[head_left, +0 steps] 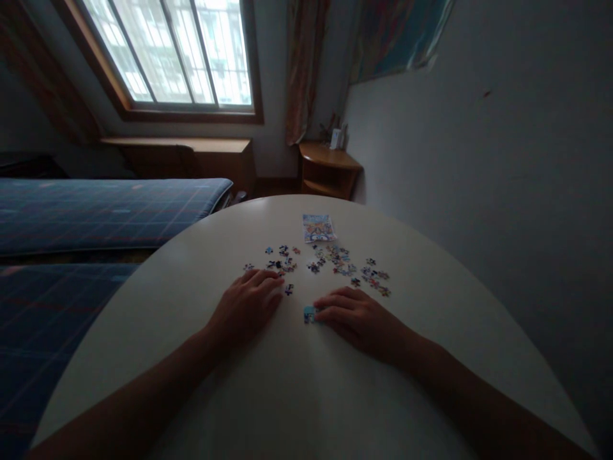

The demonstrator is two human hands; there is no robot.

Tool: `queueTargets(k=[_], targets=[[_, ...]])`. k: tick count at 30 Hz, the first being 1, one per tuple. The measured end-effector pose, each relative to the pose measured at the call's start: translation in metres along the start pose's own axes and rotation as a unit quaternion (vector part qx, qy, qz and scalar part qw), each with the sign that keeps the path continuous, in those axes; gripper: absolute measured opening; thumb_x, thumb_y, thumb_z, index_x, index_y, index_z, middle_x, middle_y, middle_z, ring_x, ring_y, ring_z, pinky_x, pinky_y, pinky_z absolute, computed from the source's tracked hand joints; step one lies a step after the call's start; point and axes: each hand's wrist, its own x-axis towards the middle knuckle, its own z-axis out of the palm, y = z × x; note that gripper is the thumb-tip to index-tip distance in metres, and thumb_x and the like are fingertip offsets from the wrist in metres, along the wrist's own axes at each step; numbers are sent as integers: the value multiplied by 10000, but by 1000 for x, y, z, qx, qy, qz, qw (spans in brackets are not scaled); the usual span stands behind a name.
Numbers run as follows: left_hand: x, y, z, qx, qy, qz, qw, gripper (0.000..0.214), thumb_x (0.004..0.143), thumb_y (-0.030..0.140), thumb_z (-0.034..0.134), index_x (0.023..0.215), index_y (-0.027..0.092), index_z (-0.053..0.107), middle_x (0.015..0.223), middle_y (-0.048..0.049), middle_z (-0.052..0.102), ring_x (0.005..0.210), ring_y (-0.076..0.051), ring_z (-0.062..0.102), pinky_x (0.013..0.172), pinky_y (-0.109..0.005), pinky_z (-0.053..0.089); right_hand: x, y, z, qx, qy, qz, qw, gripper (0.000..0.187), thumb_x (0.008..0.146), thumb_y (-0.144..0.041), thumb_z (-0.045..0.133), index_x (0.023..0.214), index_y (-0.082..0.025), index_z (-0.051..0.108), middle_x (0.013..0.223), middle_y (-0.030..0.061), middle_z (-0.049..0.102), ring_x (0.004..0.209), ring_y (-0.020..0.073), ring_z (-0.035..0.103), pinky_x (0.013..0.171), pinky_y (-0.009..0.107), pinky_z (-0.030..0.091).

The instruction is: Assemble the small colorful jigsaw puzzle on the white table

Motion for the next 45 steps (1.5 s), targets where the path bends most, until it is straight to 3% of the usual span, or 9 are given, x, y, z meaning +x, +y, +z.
queueTargets(k=[3,8,16,22,26,31,38,45], targets=[[1,0,3,-15,-3,39,999,275,947,179,541,1185,228,670,1250,-74,666,1143,-243,587,995,-452,505,1,0,0,0,3,2,1000,218,1002,-225,496,1099,-246,691,1191,50,716,1128,184,618,981,374,489],[1,2,2,-32,-15,76,997,136,951,203,567,982,196,699,1108,-51,718,1036,-210,622,982,-410,512,-1,1,1,-11,3,8,1000,234,989,-200,506,1134,-252,683,1220,49,708,1169,201,604,1006,409,475],[0,-6,-5,19,-5,-42,999,182,924,195,569,1077,192,668,1197,-80,691,1085,-270,619,946,-473,523,-3,3,-1,-9,-3,17,1000,240,999,-224,499,1162,-253,672,1258,44,686,1195,204,581,1027,414,463],[2,-15,-6,20,-27,-44,998,199,949,168,508,1044,209,678,1077,-59,721,969,-233,657,838,-386,560,-3,4,1,-5,-3,16,1000,249,998,-219,499,1176,-257,669,1259,47,684,1198,202,580,1024,420,472],[3,-15,-3,21,-13,-50,998,216,947,154,505,1049,199,690,1037,-64,727,948,-241,662,834,-406,567,-3,6,1,-6,4,10,1000,246,991,-221,509,1172,-260,672,1253,50,688,1186,200,593,1016,414,479],[6,-12,1,2,16,-25,1000,251,960,209,538,1171,231,671,1202,-50,703,1087,-236,624,934,-440,536,-3,4,0,-7,6,9,1000,246,995,-225,499,1164,-254,675,1240,53,694,1172,205,602,1009,416,485],[5,-13,0,1,-4,-3,1000,113,936,226,599,918,218,711,1046,-26,744,1020,-231,631,905,-421,527,-2,4,0,-5,3,10,1000,246,995,-227,500,1167,-255,674,1251,53,688,1177,205,594,1010,409,477],[1,-9,-5,-1,-17,-28,999,130,921,179,572,967,218,687,1049,-36,738,1004,-233,649,923,-430,530,-3,6,1,-5,2,24,1000,253,998,-234,497,1187,-254,663,1257,61,682,1178,205,592,1012,412,468]])
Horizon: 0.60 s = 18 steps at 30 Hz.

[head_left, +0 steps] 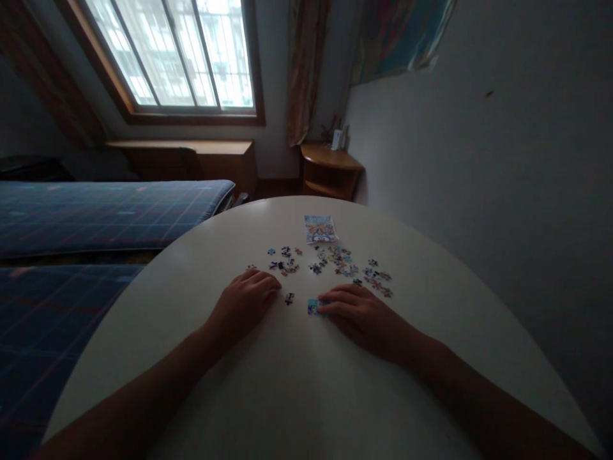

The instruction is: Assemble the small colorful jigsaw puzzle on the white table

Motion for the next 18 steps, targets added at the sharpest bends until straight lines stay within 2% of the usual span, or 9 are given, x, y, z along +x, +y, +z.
queueTargets(k=[4,8,10,14,18], targets=[[-1,-7,0,21,20,-44,999,237,936,225,542,1140,208,662,1215,-71,693,1103,-255,629,969,-457,519,0,1,0,3,-3,1,1000,256,999,-228,490,1191,-254,658,1262,53,679,1186,202,585,1016,415,466],[2,-14,2,31,7,-69,997,253,971,251,483,1127,196,674,1185,-68,705,1100,-261,624,969,-460,520,0,0,0,6,1,2,1000,253,995,-223,490,1171,-253,670,1243,57,688,1167,203,598,1002,417,480],[4,-16,4,30,14,-66,997,274,979,274,470,1148,194,669,1217,-70,691,1134,-265,601,991,-457,506,1,-1,-1,8,4,0,1000,252,993,-221,492,1166,-253,673,1238,60,691,1163,199,603,1002,411,483],[8,-16,7,10,9,-43,999,386,985,282,438,1337,186,564,1370,-83,606,1268,-253,528,1085,-460,436,2,-1,-1,7,8,-1,1000,249,992,-220,496,1166,-252,671,1235,62,693,1162,198,607,1003,407,479],[10,-13,7,7,2,-42,999,350,987,296,429,1262,187,615,1289,-88,654,1192,-254,580,1051,-469,460,2,-1,0,9,7,2,1000,246,985,-212,508,1165,-255,671,1233,59,694,1162,196,607,1003,400,475]])
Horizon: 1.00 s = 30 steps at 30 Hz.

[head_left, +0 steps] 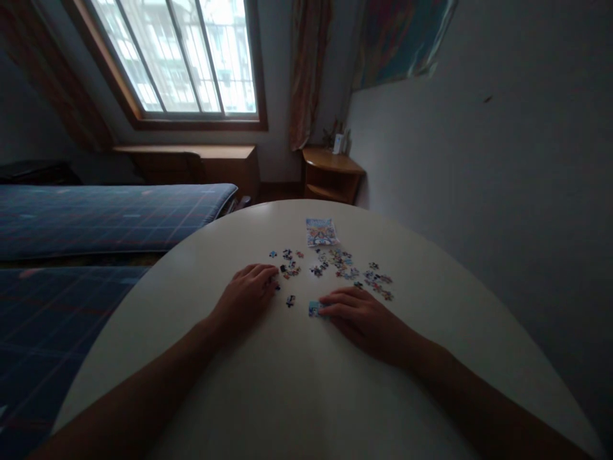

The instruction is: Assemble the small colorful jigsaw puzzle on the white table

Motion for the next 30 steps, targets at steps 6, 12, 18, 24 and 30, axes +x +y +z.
queueTargets(k=[6,12,18,24,30], targets=[[1,11,5,3,2,48,999,467,974,322,469,1415,168,488,1482,-104,497,1355,-267,451,1122,-473,391,-1,1,1,6,7,-1,1000,244,989,-215,500,1161,-252,670,1226,61,697,1155,186,609,1005,390,468],[0,19,8,39,-18,63,997,365,984,340,473,1299,200,594,1396,-83,589,1289,-275,524,1106,-501,394,0,-1,0,1,7,-1,1000,241,993,-226,496,1157,-253,670,1227,66,696,1159,196,609,1007,400,464],[-1,21,8,47,12,5,999,339,974,336,495,1241,170,622,1373,-123,597,1275,-307,528,1078,-521,417,0,-2,-1,5,10,2,1000,231,985,-221,510,1142,-249,677,1214,66,701,1139,199,621,994,408,475],[-1,17,10,24,-44,65,997,533,989,419,449,1480,212,416,1548,-89,414,1440,-287,348,1163,-514,312,-1,0,0,10,12,6,1000,237,989,-221,509,1160,-248,669,1231,63,694,1166,190,606,1013,397,465],[0,20,9,33,-23,62,997,480,961,360,508,1404,179,493,1442,-104,536,1339,-296,463,1144,-508,335,-2,0,0,12,8,7,1000,233,995,-238,507,1163,-252,667,1239,56,689,1170,187,599,1021,397,460]])
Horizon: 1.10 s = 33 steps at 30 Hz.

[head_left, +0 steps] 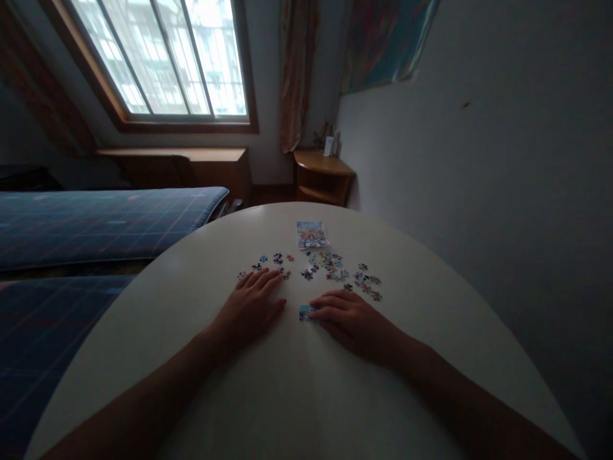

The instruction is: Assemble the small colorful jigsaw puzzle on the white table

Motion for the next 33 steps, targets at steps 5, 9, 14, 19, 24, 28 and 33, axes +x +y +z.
queueTargets(k=[5,9,14,19,24,28,33], targets=[[2,7,-4,-9,33,12,999,302,942,278,530,1216,191,623,1191,-100,664,1100,-272,599,1026,-475,451,-1,1,-3,-4,-3,6,1000,232,993,-243,508,1157,-251,671,1233,58,693,1165,184,604,1027,392,456],[3,6,-5,-16,49,-2,999,250,945,257,510,1147,206,649,1159,-98,675,1048,-265,623,960,-464,494,-3,4,-5,-5,0,3,1000,247,999,-238,488,1156,-258,677,1232,66,693,1168,186,606,1016,393,463],[3,-2,-1,14,51,-87,995,317,929,287,531,1209,173,627,1373,-135,579,1241,-329,540,1053,-537,436,-5,10,-4,-10,-12,0,1000,289,1004,-207,460,1185,-275,674,1260,65,677,1192,191,589,1023,406,455],[1,-5,2,16,41,-122,992,383,939,339,522,1260,145,601,1420,-156,537,1300,-345,490,1079,-547,415,-7,12,-5,-15,-18,5,1000,311,998,-187,464,1183,-308,683,1263,54,669,1177,192,591,995,415,472],[0,-9,7,-12,60,-113,992,385,929,341,538,1262,156,594,1383,-154,566,1272,-325,515,1065,-530,444,-7,12,-5,-12,-11,0,1000,329,992,-162,462,1187,-312,680,1235,50,683,1158,185,602,989,406,475],[0,-12,9,-35,69,-88,993,374,942,333,528,1272,166,584,1369,-148,574,1269,-307,518,1059,-522,458,-5,14,-6,-12,12,13,1000,289,993,-192,469,1201,-254,660,1183,73,709,1121,190,626,983,402,486],[1,-9,5,-58,51,-14,997,355,966,317,507,1294,204,581,1387,-109,569,1283,-284,504,1075,-529,443,-5,23,-8,-54,58,104,991,285,975,-219,486,1215,-203,640,1222,113,691,1153,236,617,1005,476,473]])
